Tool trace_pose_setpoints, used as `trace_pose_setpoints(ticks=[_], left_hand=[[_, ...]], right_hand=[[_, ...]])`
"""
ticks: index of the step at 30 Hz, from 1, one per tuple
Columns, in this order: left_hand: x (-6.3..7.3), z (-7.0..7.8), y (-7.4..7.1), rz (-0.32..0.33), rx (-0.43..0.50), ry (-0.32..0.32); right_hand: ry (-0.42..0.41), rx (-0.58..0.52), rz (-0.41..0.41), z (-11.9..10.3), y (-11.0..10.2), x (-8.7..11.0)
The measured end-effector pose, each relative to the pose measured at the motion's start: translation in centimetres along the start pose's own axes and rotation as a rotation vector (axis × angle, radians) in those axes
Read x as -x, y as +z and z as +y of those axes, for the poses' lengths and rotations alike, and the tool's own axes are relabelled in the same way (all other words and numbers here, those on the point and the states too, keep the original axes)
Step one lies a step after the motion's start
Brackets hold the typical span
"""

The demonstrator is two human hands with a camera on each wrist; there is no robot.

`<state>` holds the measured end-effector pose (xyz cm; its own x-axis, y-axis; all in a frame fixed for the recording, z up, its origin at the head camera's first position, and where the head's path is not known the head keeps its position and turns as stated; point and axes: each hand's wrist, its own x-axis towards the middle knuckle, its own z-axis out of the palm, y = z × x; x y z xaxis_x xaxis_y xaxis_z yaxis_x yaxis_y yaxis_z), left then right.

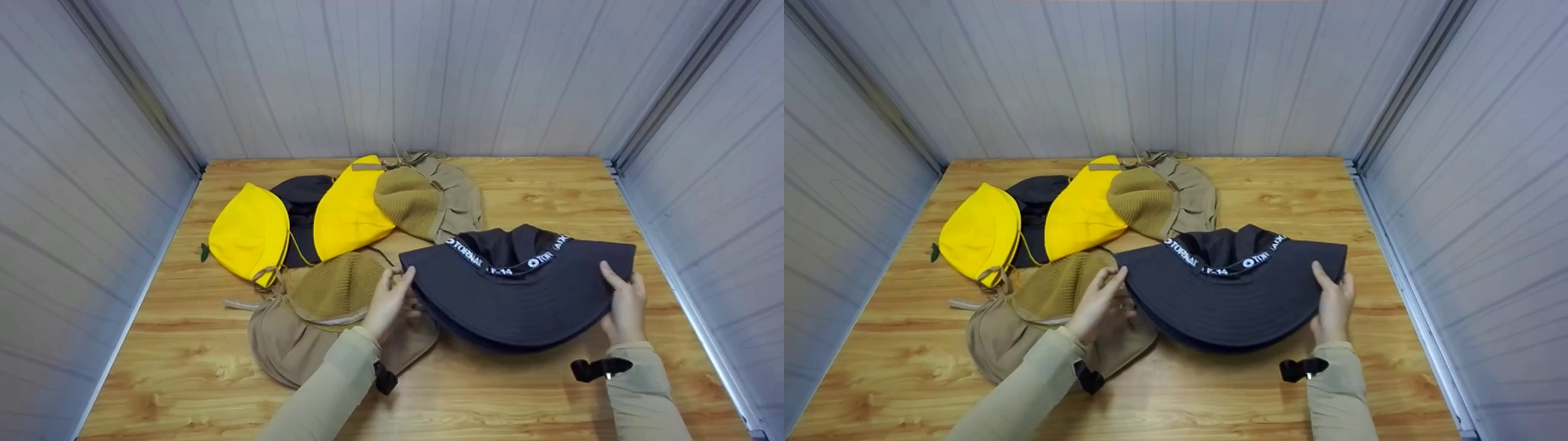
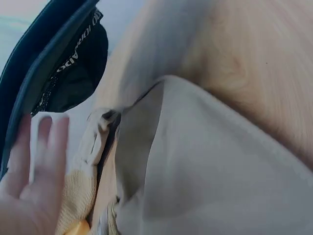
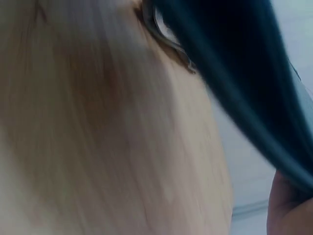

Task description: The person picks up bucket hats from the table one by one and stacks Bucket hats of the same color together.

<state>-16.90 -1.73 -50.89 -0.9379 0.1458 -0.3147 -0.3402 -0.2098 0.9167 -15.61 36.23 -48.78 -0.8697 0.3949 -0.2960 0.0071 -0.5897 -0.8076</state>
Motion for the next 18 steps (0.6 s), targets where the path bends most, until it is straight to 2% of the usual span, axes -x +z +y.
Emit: trace_pose_setpoints(ticks=[3, 5, 8, 9, 13, 18], left_hand=[[0.4, 0.3, 1.0, 0.047, -0.158, 0.017], [0.4, 0.2, 1.6, 0.046, -0.242, 0.028], [0.4, -0.3, 2.0, -0.003, -0.367, 0.051], [0.1, -0.9, 2.0, -0.023, -0.404, 0.057], [0.2, -1.6, 2.3, -0.104, -0.527, 0.057], [0.2, -2.0, 2.7, -0.126, -0.669, 0.026]], right_hand=[[0.018, -0.006, 0.037, -0.4, -1.4, -0.1], [0.031, 0.004, 0.063, -0.6, -2.6, 0.0], [0.05, 0.014, 0.085, -0.7, -4.4, 0.1], [0.057, 0.024, 0.082, -0.7, -4.9, 0.2], [0.093, 0.045, 0.074, -0.8, -6.7, 0.2], [0.128, 0.085, 0.06, -0.8, -8.4, 0.1]])
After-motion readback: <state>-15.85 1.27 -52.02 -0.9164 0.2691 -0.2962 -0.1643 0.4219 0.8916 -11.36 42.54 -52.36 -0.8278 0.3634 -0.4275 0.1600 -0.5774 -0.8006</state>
